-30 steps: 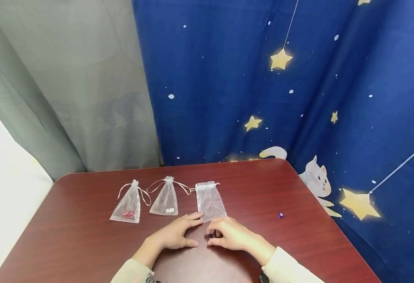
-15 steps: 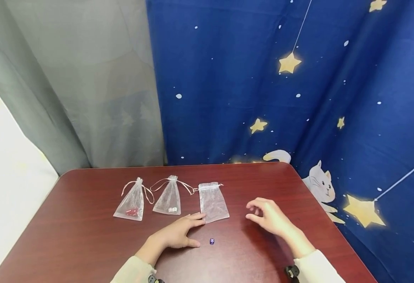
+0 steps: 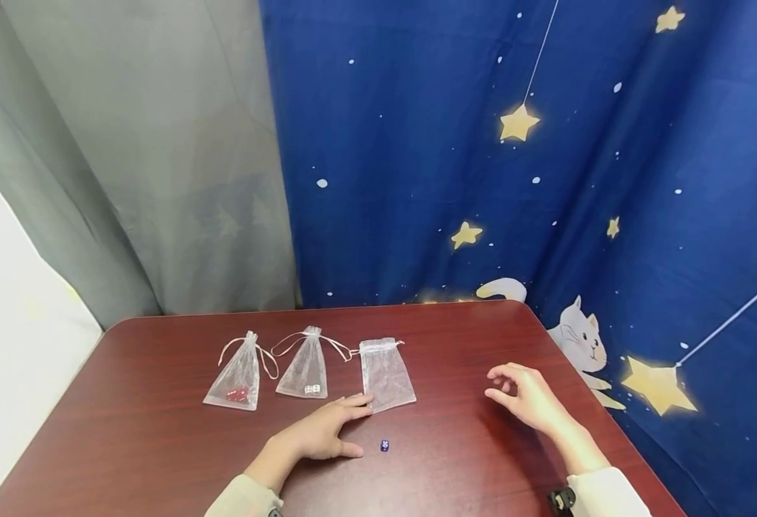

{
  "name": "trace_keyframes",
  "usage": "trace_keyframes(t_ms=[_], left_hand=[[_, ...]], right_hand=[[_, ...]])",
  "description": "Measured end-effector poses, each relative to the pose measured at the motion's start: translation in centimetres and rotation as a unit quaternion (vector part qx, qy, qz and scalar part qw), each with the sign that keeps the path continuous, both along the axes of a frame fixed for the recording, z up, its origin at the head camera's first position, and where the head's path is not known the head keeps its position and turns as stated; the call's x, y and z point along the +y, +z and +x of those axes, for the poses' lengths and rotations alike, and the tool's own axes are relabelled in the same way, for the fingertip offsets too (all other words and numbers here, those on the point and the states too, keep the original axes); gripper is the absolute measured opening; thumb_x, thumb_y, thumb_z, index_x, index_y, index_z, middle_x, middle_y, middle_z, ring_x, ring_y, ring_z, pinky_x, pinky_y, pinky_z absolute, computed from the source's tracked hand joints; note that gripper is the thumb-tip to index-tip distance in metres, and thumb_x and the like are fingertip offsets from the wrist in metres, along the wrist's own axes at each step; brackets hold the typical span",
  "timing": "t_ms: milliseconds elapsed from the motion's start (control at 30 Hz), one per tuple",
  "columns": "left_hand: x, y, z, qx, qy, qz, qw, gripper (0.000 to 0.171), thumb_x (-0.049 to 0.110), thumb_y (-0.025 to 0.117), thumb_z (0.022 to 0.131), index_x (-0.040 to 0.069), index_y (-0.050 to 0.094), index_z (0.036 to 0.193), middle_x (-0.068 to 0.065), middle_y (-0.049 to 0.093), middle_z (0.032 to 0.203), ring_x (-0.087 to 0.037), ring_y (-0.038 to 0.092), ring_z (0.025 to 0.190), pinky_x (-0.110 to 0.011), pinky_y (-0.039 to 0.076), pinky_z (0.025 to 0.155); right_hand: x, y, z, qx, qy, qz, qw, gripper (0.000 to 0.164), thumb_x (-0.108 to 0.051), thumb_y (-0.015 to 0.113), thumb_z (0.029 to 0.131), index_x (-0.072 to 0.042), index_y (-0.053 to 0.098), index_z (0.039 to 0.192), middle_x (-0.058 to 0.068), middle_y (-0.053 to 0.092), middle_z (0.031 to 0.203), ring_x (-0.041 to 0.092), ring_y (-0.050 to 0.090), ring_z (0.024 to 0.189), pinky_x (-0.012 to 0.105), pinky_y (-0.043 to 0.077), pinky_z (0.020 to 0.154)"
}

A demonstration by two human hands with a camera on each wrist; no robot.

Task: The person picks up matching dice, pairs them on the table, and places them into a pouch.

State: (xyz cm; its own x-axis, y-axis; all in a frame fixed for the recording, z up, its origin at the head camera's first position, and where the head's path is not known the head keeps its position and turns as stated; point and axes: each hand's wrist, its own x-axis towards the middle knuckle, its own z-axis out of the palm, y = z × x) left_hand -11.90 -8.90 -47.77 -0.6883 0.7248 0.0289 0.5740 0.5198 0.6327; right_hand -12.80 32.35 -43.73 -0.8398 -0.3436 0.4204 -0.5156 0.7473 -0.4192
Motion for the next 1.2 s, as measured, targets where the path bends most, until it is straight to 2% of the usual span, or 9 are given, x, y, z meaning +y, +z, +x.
trace_keyframes(t_ms=[167,433,667,933,1200], left_hand=[[0.1,0.1,0.1,0.003,-0.001,0.005,1.0,0.067,0.026,0.082,0.085,0.001,0.057,0.141,-0.009,0.041,0.158,-0.033,0.035,0.146,-0.049,0.03,0.118],[0.2,0.1,0.4,-0.011,0.004,0.001,0.9999,0.066,0.026,0.083,0.085,0.002,0.057,0.141,-0.007,0.041,0.158,-0.032,0.035,0.146,-0.048,0.03,0.118],[0.2,0.0,0.3,-0.005,0.007,0.003,1.0,0.066,0.026,0.083,0.084,0.002,0.058,0.141,-0.007,0.042,0.158,-0.031,0.036,0.146,-0.048,0.03,0.118],[0.1,0.0,0.2,-0.001,0.007,0.006,1.0,0.066,0.027,0.083,0.085,0.003,0.058,0.141,-0.007,0.043,0.157,-0.031,0.036,0.146,-0.048,0.031,0.117],[0.1,0.1,0.3,0.007,0.003,0.01,0.9999,0.065,0.029,0.082,0.085,0.003,0.059,0.14,-0.008,0.044,0.156,-0.034,0.038,0.144,-0.051,0.033,0.116]], right_hand=[[1.4,-0.6,0.2,0.016,-0.022,0.017,0.999,0.028,-0.006,0.089,0.074,-0.01,0.072,0.096,-0.001,0.065,0.08,0.01,0.058,0.071,0.029,0.053,0.064],[3.0,-2.1,0.8,0.006,-0.072,0.039,0.997,0.032,-0.012,0.09,0.073,-0.007,0.071,0.099,0.0,0.067,0.087,0.015,0.059,0.075,0.032,0.052,0.067],[3.8,-2.7,0.8,-0.048,-0.103,0.047,0.992,0.032,-0.02,0.09,0.076,-0.009,0.071,0.1,-0.004,0.061,0.083,0.01,0.054,0.073,0.028,0.048,0.066],[4.4,-3.5,0.7,-0.112,-0.096,0.023,0.989,0.025,-0.016,0.088,0.079,-0.007,0.071,0.096,-0.006,0.059,0.079,0.002,0.052,0.065,0.024,0.047,0.062],[4.9,-3.9,0.6,-0.135,-0.094,0.02,0.986,0.018,-0.013,0.086,0.08,-0.008,0.071,0.09,-0.006,0.059,0.078,0.001,0.051,0.062,0.023,0.048,0.061]])
